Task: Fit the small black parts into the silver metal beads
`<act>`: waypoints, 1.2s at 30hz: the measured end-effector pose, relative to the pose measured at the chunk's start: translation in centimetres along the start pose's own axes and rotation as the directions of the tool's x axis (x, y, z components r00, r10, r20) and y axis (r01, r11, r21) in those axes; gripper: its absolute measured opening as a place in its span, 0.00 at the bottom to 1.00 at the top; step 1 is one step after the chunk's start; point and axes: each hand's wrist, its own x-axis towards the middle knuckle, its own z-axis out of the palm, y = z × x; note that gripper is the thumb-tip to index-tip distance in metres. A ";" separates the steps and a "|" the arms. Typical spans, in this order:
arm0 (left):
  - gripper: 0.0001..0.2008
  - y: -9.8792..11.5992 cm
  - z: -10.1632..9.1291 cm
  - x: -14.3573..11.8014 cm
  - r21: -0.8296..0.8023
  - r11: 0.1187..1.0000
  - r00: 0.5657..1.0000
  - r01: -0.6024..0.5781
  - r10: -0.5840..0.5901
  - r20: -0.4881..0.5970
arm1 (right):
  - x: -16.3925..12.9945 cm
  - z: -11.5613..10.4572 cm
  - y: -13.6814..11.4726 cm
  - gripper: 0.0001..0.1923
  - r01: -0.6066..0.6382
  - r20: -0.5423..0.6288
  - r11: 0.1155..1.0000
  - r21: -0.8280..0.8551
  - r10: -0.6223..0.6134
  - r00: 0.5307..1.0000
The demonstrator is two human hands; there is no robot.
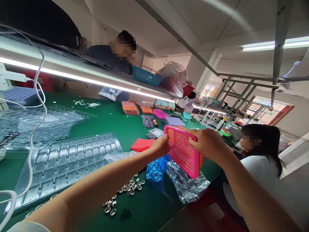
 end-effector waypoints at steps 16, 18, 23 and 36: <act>0.07 -2.6 -2.4 -3.0 -0.201 0.968 0.958 0.151 -0.194 -0.212 | -3.5 -2.4 -3.2 0.25 0.032 -0.081 0.999 -0.024 -0.033 0.996; 0.06 -3.0 -2.6 -3.2 -0.219 0.964 0.955 0.149 -0.197 -0.220 | -3.7 -2.0 -1.0 0.24 -0.046 -0.155 0.999 0.017 0.049 0.987; 0.07 -3.8 -3.1 -4.5 -0.259 0.962 0.954 0.089 -0.157 -0.257 | -4.8 2.2 6.2 0.26 -0.261 -0.220 0.956 0.136 0.286 0.933; 0.08 -2.5 -0.5 -9.7 -0.098 0.943 0.892 -0.319 0.263 -0.368 | 4.5 20.9 5.6 0.34 -0.317 0.049 0.462 0.828 0.504 0.862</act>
